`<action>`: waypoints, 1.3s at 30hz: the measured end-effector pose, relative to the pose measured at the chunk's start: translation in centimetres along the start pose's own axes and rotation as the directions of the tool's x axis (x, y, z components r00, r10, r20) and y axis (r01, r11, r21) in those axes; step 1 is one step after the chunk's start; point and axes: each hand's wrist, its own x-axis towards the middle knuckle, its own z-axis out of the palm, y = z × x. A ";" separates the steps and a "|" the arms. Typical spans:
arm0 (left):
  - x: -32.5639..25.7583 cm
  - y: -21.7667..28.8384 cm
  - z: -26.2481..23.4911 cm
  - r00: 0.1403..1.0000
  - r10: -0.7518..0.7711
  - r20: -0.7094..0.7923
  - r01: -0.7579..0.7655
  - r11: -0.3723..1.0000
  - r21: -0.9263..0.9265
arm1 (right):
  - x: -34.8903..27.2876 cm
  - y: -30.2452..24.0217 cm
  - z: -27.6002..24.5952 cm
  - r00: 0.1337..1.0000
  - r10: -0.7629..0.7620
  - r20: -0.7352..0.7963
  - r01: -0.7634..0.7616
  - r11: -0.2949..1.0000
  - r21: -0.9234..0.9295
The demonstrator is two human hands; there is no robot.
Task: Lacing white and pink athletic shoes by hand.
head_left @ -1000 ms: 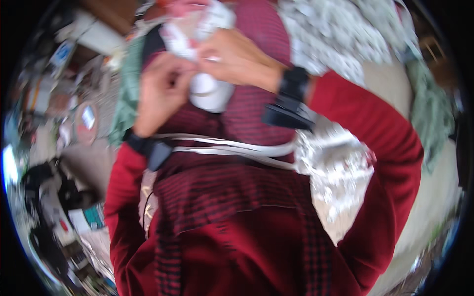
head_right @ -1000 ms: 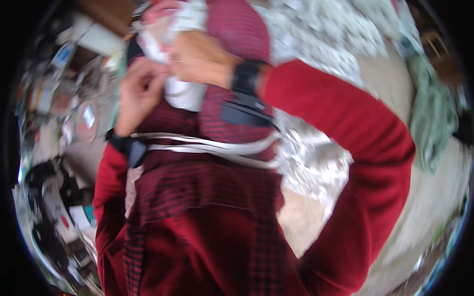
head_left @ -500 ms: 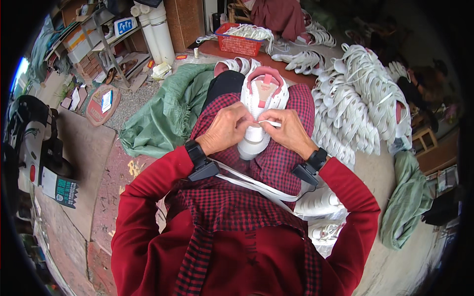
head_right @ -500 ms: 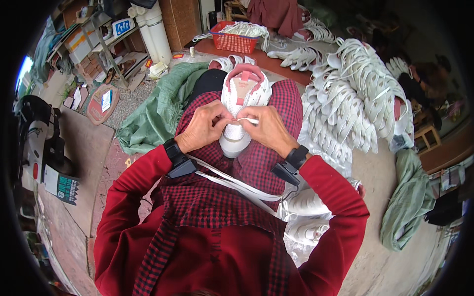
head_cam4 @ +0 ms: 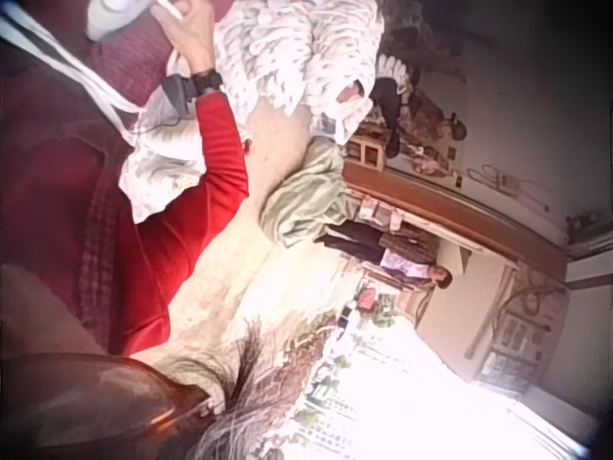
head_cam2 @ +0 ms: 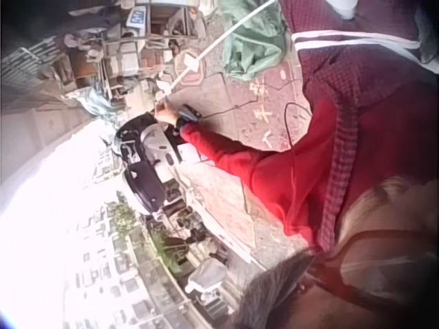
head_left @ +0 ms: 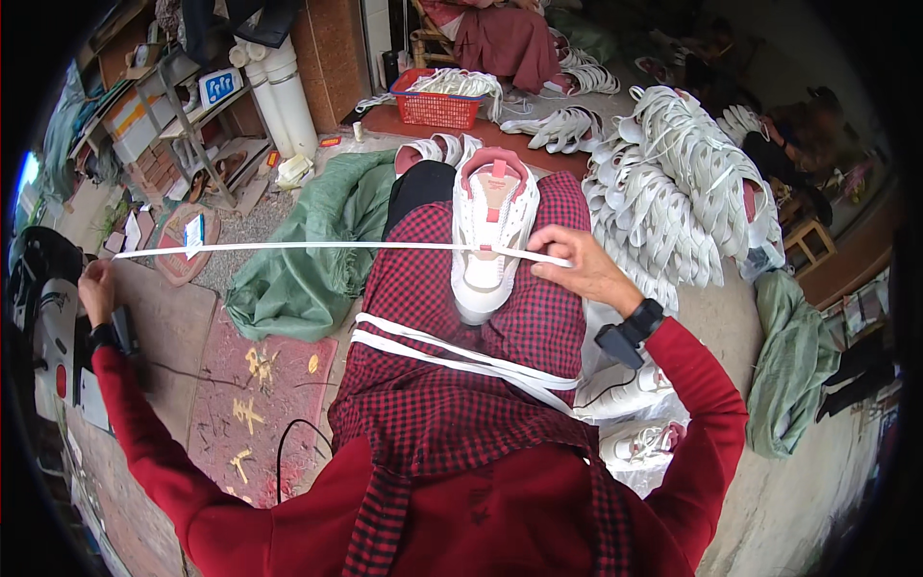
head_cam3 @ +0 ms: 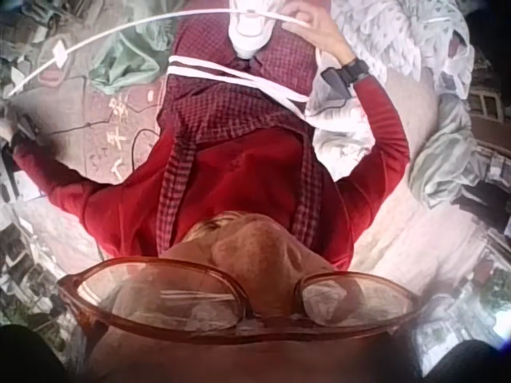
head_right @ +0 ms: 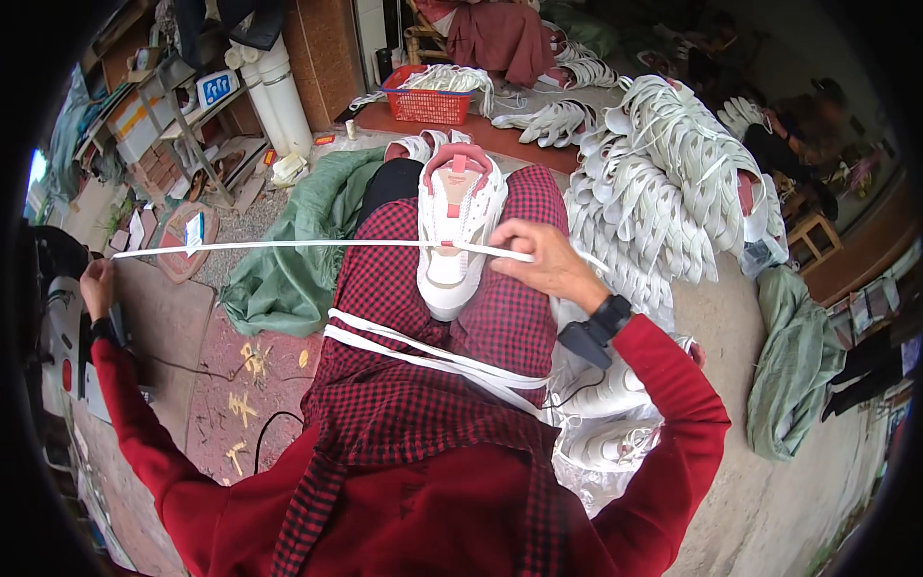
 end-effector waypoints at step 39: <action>-4.2 10.1 3.0 0.757 0.643 -0.111 -0.600 0.753 0.269 | -28.4 3.5 -18.0 0.765 -0.195 -0.614 -0.572 0.234 -0.786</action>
